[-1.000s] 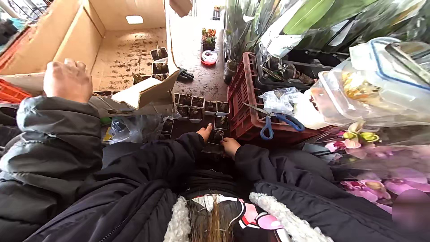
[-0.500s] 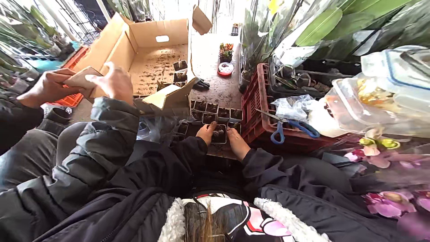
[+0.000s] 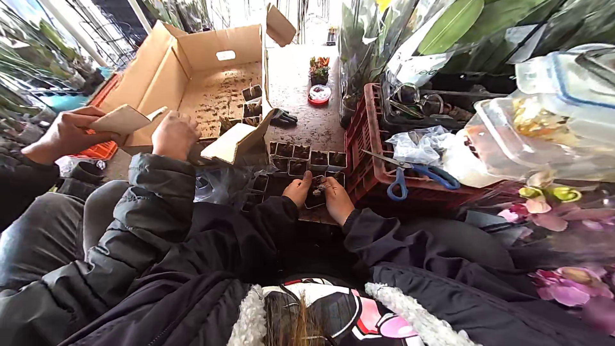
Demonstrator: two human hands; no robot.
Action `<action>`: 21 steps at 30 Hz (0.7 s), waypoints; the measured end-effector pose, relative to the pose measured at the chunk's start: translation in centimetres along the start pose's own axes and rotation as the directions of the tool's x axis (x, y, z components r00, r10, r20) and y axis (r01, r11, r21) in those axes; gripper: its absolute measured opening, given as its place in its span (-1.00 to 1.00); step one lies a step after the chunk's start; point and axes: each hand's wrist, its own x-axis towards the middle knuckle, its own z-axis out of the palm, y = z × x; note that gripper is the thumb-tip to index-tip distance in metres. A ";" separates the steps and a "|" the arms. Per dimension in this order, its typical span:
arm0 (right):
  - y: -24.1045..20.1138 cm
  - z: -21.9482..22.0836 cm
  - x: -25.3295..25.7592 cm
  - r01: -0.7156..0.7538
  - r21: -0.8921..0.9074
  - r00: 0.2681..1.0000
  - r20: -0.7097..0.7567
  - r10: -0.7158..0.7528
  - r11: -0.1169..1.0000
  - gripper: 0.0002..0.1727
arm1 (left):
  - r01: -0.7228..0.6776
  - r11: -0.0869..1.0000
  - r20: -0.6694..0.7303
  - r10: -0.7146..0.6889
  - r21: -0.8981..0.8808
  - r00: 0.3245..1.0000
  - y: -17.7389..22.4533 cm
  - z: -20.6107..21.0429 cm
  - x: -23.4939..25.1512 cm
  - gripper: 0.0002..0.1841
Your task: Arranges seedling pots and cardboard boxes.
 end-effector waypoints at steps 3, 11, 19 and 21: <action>0.4 -0.7 0.7 0.089 -0.044 0.992 0.098 -0.084 0.995 -0.47 | 0.125 0.971 -0.091 -0.146 -0.202 0.985 3.4 13.5 1.8 -0.21; 1.5 -1.1 2.2 0.118 -0.028 0.961 0.254 -0.107 0.993 -0.62 | 0.037 0.984 0.176 -0.006 -0.175 0.984 3.0 13.8 2.0 -0.29; 1.5 -1.3 2.2 0.087 0.029 0.949 0.302 -0.091 0.996 -0.82 | 0.046 0.990 0.167 -0.023 -0.130 0.986 3.1 14.5 1.7 -0.31; 1.7 -1.3 2.2 0.077 0.012 0.948 0.309 -0.077 0.997 -0.82 | 0.061 0.991 0.174 -0.039 -0.123 0.984 3.2 14.7 1.8 -0.32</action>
